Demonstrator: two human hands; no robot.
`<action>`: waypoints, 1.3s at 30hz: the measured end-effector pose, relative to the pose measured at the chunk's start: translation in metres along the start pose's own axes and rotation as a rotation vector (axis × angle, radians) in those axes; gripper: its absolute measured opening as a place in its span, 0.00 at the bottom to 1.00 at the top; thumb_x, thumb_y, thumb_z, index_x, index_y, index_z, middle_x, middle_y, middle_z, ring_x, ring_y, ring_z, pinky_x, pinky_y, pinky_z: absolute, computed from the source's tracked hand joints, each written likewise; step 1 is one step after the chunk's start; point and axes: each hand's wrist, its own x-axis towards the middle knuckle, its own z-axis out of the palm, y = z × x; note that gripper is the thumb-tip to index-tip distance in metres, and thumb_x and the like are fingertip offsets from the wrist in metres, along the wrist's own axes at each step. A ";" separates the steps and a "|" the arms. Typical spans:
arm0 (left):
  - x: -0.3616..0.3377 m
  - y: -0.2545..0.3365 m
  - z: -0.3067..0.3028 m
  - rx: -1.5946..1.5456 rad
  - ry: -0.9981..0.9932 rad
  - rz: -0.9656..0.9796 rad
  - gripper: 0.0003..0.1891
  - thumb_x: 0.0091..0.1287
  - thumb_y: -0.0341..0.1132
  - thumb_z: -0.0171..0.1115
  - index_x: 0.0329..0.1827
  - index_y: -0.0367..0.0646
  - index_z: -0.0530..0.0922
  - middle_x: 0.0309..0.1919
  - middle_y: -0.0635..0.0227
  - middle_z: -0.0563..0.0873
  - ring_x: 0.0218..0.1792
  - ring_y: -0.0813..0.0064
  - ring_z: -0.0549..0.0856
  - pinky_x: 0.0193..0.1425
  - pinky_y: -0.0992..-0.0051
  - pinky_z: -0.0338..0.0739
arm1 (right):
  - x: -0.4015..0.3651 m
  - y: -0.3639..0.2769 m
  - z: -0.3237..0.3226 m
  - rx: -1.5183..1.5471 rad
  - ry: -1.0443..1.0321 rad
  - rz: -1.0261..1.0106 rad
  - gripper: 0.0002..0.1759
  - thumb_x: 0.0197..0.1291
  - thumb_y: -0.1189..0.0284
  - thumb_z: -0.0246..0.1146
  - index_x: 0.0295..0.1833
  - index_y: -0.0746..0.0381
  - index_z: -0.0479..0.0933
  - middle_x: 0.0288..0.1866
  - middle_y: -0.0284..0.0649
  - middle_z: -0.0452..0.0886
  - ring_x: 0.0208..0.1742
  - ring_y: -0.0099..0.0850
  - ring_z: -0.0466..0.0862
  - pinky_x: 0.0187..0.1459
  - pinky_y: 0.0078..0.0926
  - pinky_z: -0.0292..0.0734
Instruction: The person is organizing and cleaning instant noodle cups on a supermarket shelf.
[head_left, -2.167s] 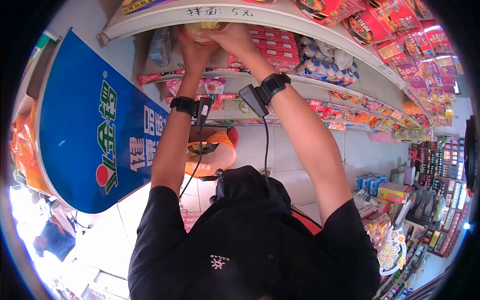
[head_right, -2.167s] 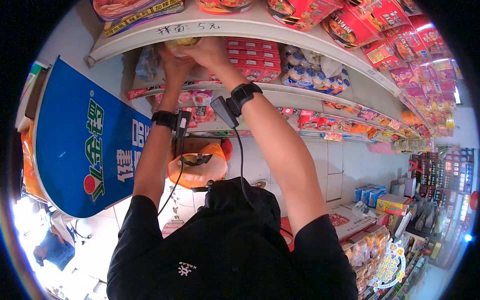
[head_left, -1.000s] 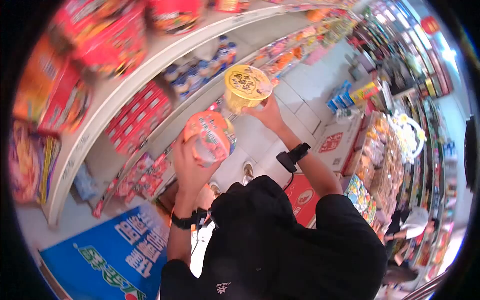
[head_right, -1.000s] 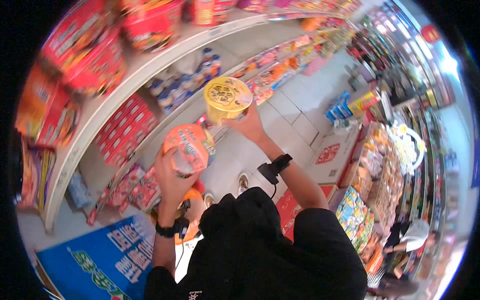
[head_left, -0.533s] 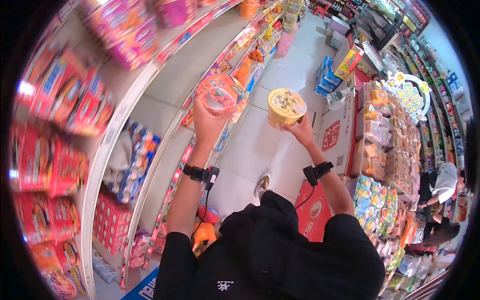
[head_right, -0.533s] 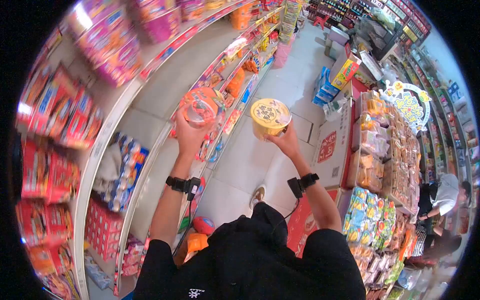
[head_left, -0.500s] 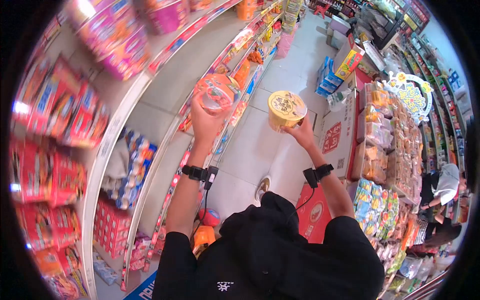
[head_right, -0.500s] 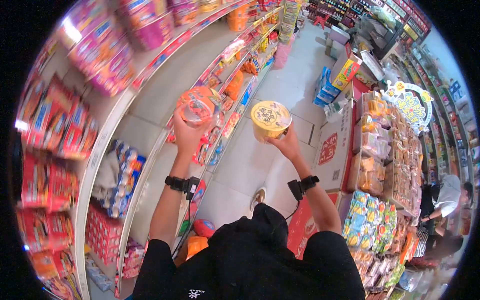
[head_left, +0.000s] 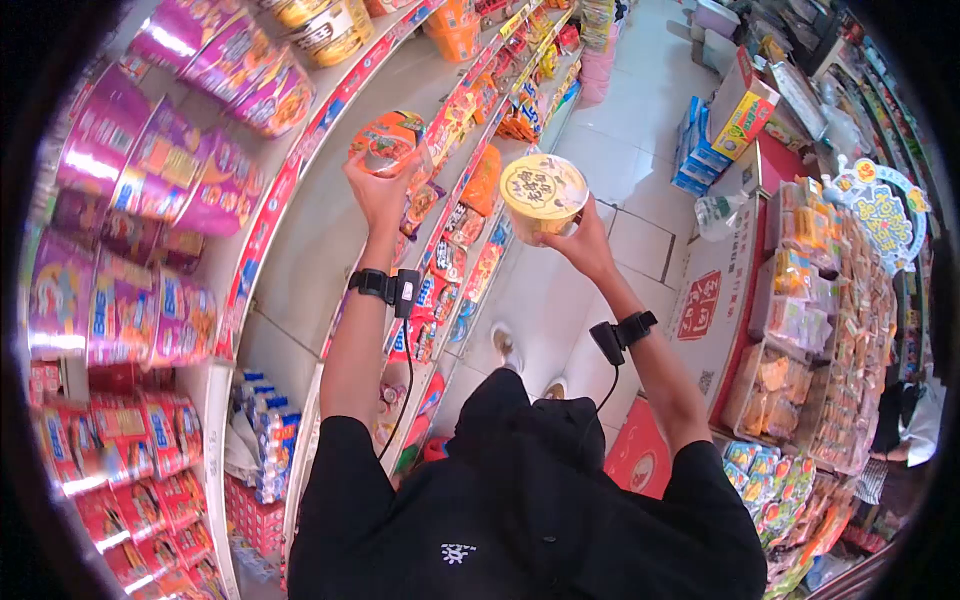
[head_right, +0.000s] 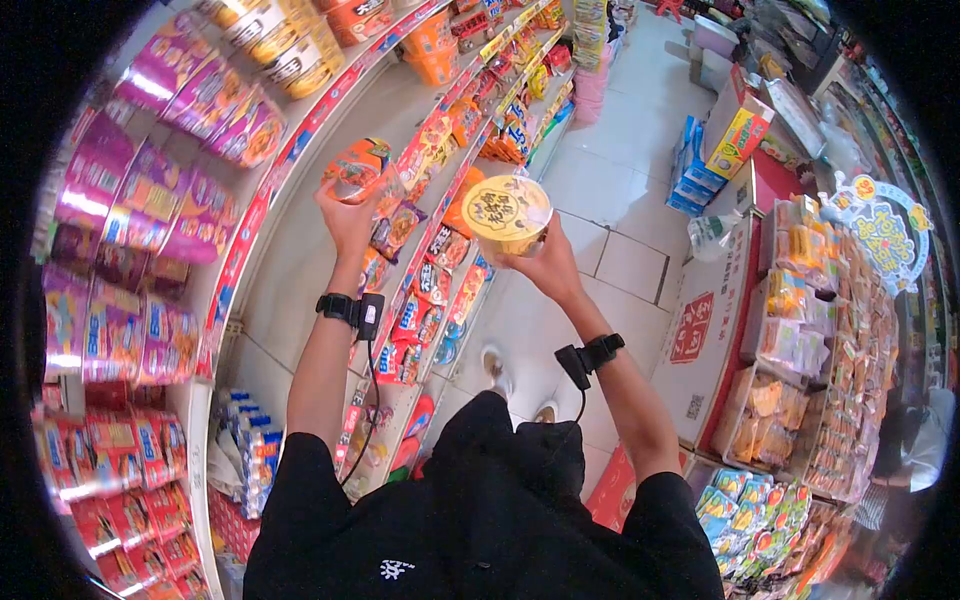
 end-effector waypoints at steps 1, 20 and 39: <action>0.017 -0.006 0.013 0.001 0.006 -0.020 0.50 0.48 0.44 0.91 0.68 0.34 0.67 0.64 0.48 0.76 0.65 0.56 0.79 0.72 0.61 0.74 | 0.020 -0.001 0.003 0.012 -0.003 -0.006 0.57 0.44 0.68 0.86 0.77 0.67 0.61 0.71 0.49 0.78 0.72 0.39 0.79 0.74 0.38 0.73; 0.207 -0.110 0.206 -0.198 -0.198 -0.068 0.52 0.50 0.42 0.90 0.72 0.41 0.61 0.69 0.45 0.73 0.67 0.56 0.80 0.70 0.60 0.80 | 0.295 0.031 0.021 -0.054 -0.025 -0.091 0.57 0.45 0.66 0.87 0.77 0.66 0.60 0.72 0.48 0.77 0.74 0.38 0.77 0.77 0.39 0.69; 0.205 -0.074 0.178 0.030 -0.226 0.118 0.41 0.54 0.42 0.87 0.68 0.35 0.75 0.62 0.54 0.83 0.60 0.62 0.84 0.67 0.62 0.79 | 0.420 -0.014 0.075 0.120 -0.196 -0.319 0.57 0.43 0.62 0.87 0.75 0.69 0.63 0.69 0.51 0.78 0.71 0.41 0.80 0.72 0.37 0.74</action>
